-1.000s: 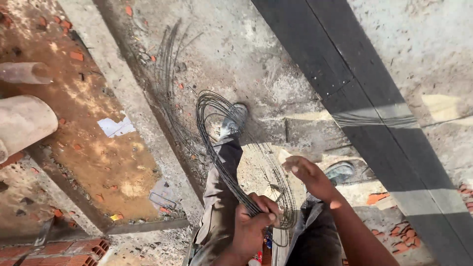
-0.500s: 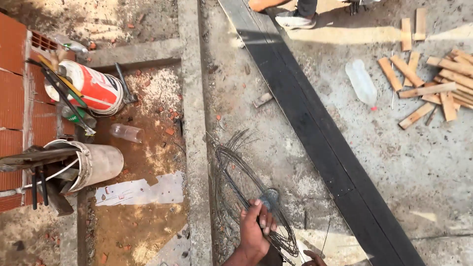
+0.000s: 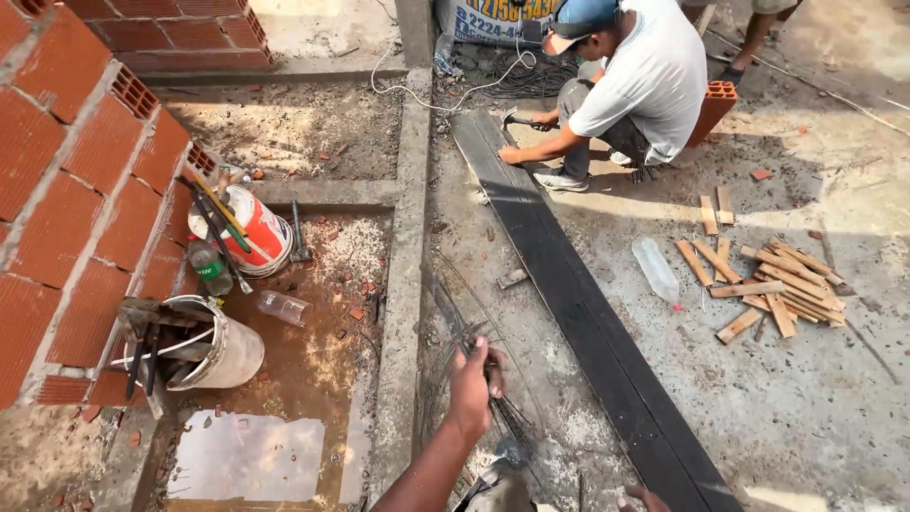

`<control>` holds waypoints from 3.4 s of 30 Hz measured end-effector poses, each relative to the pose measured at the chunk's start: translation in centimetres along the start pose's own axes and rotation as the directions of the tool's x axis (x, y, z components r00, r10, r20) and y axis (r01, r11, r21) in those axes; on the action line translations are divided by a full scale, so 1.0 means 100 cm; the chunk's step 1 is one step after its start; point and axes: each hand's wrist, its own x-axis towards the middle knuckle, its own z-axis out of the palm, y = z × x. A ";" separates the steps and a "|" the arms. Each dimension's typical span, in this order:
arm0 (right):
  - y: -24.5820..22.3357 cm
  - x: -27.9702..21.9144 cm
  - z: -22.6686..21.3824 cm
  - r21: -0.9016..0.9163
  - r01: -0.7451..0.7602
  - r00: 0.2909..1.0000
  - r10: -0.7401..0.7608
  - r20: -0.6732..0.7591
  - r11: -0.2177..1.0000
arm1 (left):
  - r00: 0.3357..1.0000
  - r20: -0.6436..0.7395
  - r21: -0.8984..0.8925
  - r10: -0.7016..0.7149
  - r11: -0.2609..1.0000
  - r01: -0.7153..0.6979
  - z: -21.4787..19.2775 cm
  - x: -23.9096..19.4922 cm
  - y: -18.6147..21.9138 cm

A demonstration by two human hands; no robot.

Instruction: Preparing individual wire ties from a large bundle using pliers on a construction site.

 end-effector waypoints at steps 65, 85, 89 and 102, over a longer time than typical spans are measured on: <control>-0.268 -0.519 0.142 -0.856 0.331 0.848 -0.523 0.085 0.397 | 0.538 0.699 0.444 -0.471 -0.304 -0.843 -0.252 -0.339 0.229; -0.133 -0.508 0.236 -0.452 0.454 0.887 -0.341 0.312 0.768 | 0.390 0.788 0.561 -0.477 0.294 -0.774 -0.276 -0.395 0.238; -0.142 -0.457 0.283 -0.138 0.990 -0.045 -0.970 -0.240 -0.012 | 0.295 0.860 0.483 -0.416 0.478 -0.733 -0.252 -0.398 0.248; -0.112 -0.558 0.205 -0.342 0.651 0.726 -0.688 0.018 0.678 | 0.664 0.725 0.688 -0.184 0.197 -0.698 -0.308 -0.331 0.214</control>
